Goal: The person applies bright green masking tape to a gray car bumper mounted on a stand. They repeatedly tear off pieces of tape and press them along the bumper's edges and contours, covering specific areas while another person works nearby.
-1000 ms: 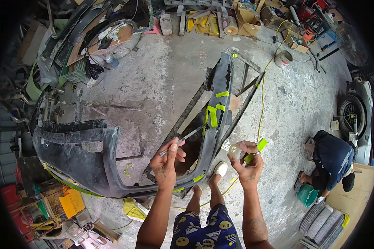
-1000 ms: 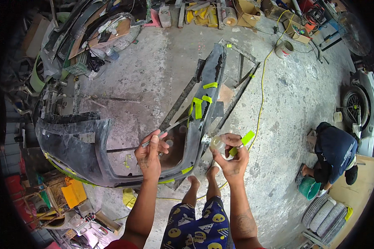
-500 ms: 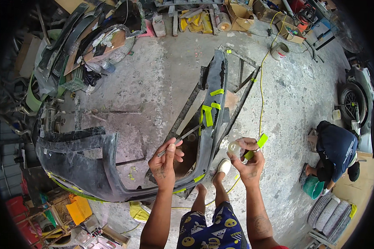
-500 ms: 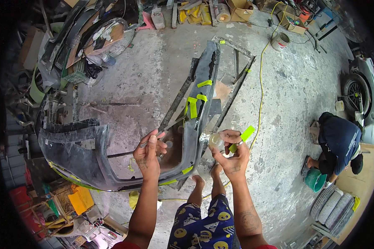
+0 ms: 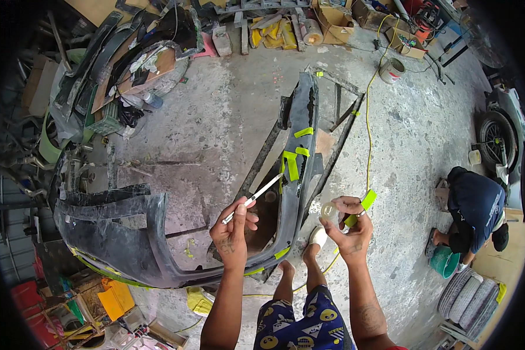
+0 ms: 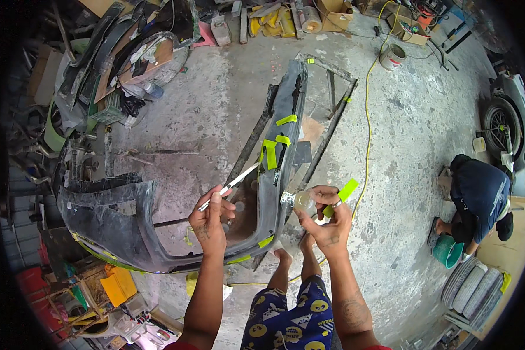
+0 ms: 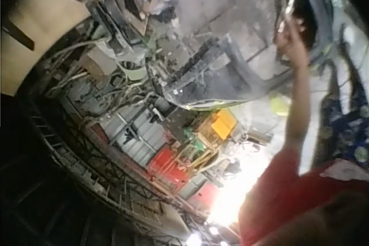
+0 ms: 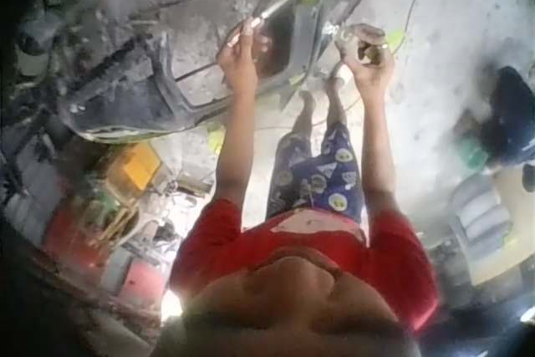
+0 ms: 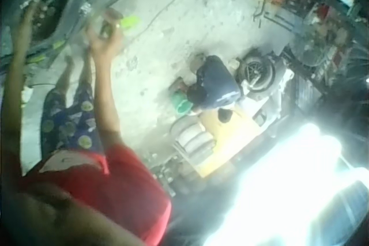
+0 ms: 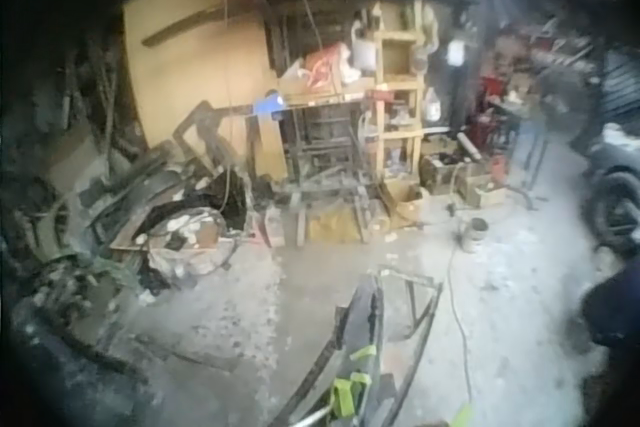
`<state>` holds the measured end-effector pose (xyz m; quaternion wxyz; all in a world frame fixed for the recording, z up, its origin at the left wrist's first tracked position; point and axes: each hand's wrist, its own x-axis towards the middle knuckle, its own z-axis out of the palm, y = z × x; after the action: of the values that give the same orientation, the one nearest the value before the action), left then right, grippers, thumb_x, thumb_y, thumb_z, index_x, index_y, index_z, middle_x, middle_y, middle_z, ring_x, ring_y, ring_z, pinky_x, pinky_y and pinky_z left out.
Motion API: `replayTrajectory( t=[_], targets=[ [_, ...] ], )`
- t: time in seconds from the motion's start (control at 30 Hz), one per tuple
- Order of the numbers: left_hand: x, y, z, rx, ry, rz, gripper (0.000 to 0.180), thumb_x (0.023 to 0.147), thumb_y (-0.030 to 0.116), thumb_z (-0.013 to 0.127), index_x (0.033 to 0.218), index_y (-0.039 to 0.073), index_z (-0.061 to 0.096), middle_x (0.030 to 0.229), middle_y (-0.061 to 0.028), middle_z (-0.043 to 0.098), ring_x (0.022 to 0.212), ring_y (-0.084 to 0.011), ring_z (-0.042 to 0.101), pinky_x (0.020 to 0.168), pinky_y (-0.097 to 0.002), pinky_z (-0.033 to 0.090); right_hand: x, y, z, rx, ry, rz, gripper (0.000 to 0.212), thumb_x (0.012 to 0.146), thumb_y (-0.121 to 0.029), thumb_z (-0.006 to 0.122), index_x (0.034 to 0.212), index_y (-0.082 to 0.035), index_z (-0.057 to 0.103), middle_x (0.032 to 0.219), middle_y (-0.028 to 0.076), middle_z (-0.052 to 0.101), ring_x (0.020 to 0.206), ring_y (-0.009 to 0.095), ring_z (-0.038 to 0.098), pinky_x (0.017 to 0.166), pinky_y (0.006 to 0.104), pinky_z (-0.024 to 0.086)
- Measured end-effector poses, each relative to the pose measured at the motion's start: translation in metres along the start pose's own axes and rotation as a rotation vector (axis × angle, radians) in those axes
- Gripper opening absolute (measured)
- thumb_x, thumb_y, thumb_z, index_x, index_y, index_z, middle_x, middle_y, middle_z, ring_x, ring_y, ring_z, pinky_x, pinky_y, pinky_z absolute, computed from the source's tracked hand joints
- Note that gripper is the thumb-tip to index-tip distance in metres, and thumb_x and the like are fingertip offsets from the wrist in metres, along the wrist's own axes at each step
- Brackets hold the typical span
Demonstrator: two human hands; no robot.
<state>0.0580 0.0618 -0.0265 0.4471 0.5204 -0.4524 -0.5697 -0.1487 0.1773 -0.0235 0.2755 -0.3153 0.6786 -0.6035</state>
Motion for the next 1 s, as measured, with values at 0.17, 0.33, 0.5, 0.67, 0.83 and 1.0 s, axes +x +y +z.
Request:
replayTrajectory(
  t=[0.17,0.33,0.5,0.67,0.83,1.0],
  targets=[
    [0.0,0.0,0.001,-0.015,-0.005,0.007,0.027,0.102,0.018,0.063,0.12,-0.002,0.068,0.102,-0.0153,0.075,0.066,-0.0096,0.065,0.055,-0.0207,0.051,0.0,-0.001,0.0,0.003,-0.003,0.004,0.037,0.07,-0.003,0.087,0.101,-0.007,0.067,0.111,0.007,0.068,0.074,0.006,0.051,0.061,0.0215,0.043],
    [0.002,-0.001,0.002,-0.013,-0.009,0.0,0.028,0.102,0.018,0.064,0.12,-0.002,0.068,0.102,-0.0158,0.075,0.066,-0.0096,0.065,0.056,-0.0209,0.05,0.002,-0.006,0.001,-0.025,-0.004,-0.004,0.036,0.07,-0.003,0.087,0.1,-0.006,0.067,0.111,0.007,0.067,0.074,0.006,0.052,0.06,0.0213,0.043],
    [0.003,-0.002,0.002,-0.029,-0.003,-0.036,0.028,0.102,0.019,0.063,0.12,-0.002,0.068,0.102,-0.0187,0.074,0.067,-0.011,0.066,0.056,-0.0216,0.05,0.001,-0.004,0.002,-0.065,-0.014,0.011,0.035,0.07,-0.003,0.087,0.098,-0.006,0.065,0.11,0.006,0.067,0.075,0.007,0.053,0.06,0.0214,0.044],
    [0.002,-0.003,-0.002,-0.058,-0.01,-0.043,0.028,0.102,0.018,0.063,0.12,-0.004,0.068,0.103,-0.0207,0.074,0.069,-0.0124,0.066,0.058,-0.0225,0.052,0.002,-0.002,0.002,-0.053,-0.013,0.009,0.036,0.07,-0.003,0.087,0.097,-0.006,0.064,0.109,0.006,0.067,0.075,0.007,0.053,0.06,0.0211,0.044],
    [-0.002,-0.003,-0.005,-0.068,-0.006,-0.051,0.028,0.102,0.017,0.063,0.119,-0.004,0.068,0.106,-0.0229,0.074,0.07,-0.0129,0.067,0.059,-0.0225,0.053,0.003,-0.002,0.004,-0.048,-0.016,-0.004,0.035,0.07,-0.003,0.087,0.096,-0.006,0.064,0.109,0.006,0.068,0.074,0.007,0.053,0.059,0.0211,0.044],
    [-0.004,-0.004,-0.007,-0.073,0.006,-0.039,0.028,0.102,0.018,0.063,0.119,-0.004,0.068,0.106,-0.0236,0.073,0.069,-0.0136,0.067,0.059,-0.0228,0.053,0.005,-0.003,0.005,-0.059,-0.016,-0.008,0.034,0.07,-0.003,0.087,0.094,-0.006,0.063,0.109,0.006,0.068,0.074,0.006,0.053,0.058,0.0211,0.043]
  ],
)
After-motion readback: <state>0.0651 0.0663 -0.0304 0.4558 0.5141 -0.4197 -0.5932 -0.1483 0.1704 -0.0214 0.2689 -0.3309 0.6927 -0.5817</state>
